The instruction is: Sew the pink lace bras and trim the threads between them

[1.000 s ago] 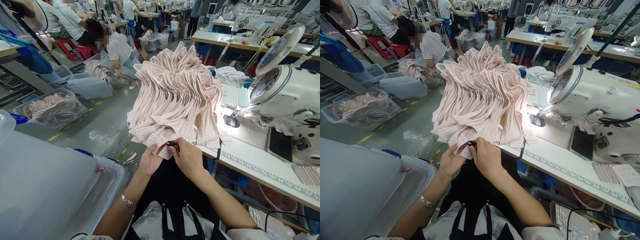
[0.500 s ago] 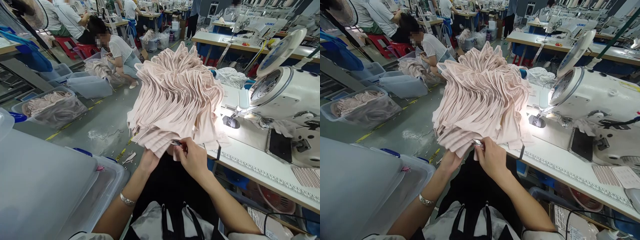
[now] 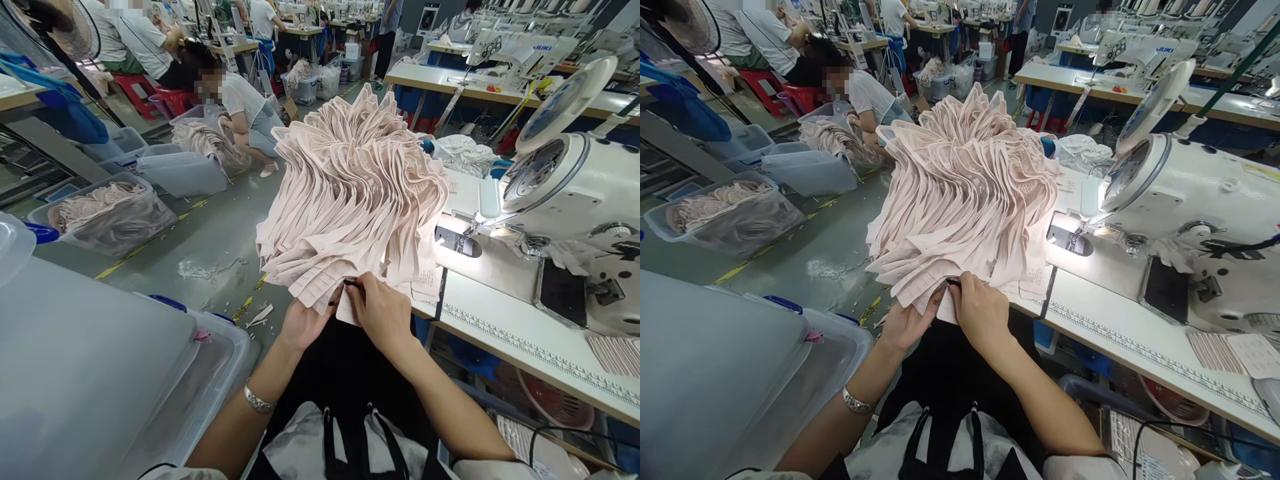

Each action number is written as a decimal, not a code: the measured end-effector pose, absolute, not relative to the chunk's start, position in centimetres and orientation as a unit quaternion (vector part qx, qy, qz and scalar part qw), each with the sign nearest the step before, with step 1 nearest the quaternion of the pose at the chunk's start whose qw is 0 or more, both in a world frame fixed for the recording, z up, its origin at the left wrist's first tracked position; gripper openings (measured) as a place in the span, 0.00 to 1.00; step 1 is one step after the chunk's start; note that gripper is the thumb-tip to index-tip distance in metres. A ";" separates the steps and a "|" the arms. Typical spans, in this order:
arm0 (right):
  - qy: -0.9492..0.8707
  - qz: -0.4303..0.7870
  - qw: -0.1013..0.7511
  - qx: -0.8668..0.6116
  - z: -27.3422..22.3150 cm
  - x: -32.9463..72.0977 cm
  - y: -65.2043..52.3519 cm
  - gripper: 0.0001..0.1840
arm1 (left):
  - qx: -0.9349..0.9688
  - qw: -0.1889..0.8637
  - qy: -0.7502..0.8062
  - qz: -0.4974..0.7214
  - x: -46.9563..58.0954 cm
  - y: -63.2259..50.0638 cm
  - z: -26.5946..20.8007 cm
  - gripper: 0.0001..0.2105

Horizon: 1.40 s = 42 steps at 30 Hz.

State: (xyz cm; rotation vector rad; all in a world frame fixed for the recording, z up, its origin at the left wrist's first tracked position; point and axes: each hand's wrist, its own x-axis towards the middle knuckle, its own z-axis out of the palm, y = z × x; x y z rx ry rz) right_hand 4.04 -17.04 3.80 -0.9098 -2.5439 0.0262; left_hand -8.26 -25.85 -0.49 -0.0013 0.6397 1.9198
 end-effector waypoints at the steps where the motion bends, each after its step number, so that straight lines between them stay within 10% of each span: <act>1: -0.921 0.007 0.208 -0.331 3.7 3.9 -16.9 0.14 | 0.000 0.535 0.259 0.804 -7.9 -25.8 -0.6 0.13; 9: -0.921 0.079 0.158 -0.347 3.1 4.2 -16.5 0.10 | 0.042 0.541 0.337 0.769 -4.3 -24.9 -1.8 0.31; 14: -0.880 0.137 0.321 -0.323 3.2 7.2 -15.7 0.16 | 0.084 0.464 0.396 0.788 -7.1 -24.9 0.2 0.23; 24: -0.874 0.154 0.339 -0.312 3.3 10.0 -12.8 0.15 | 0.189 0.420 0.494 0.737 -9.8 -26.7 3.7 0.19; 34: -0.949 -0.032 0.184 -0.254 1.2 11.2 -13.4 0.22 | 0.009 0.548 0.247 0.799 -9.4 -25.8 3.1 0.17; 42: -0.895 0.089 0.379 -0.219 2.3 14.7 -12.2 0.15 | -0.054 0.577 0.212 0.787 -10.1 -26.6 1.2 0.17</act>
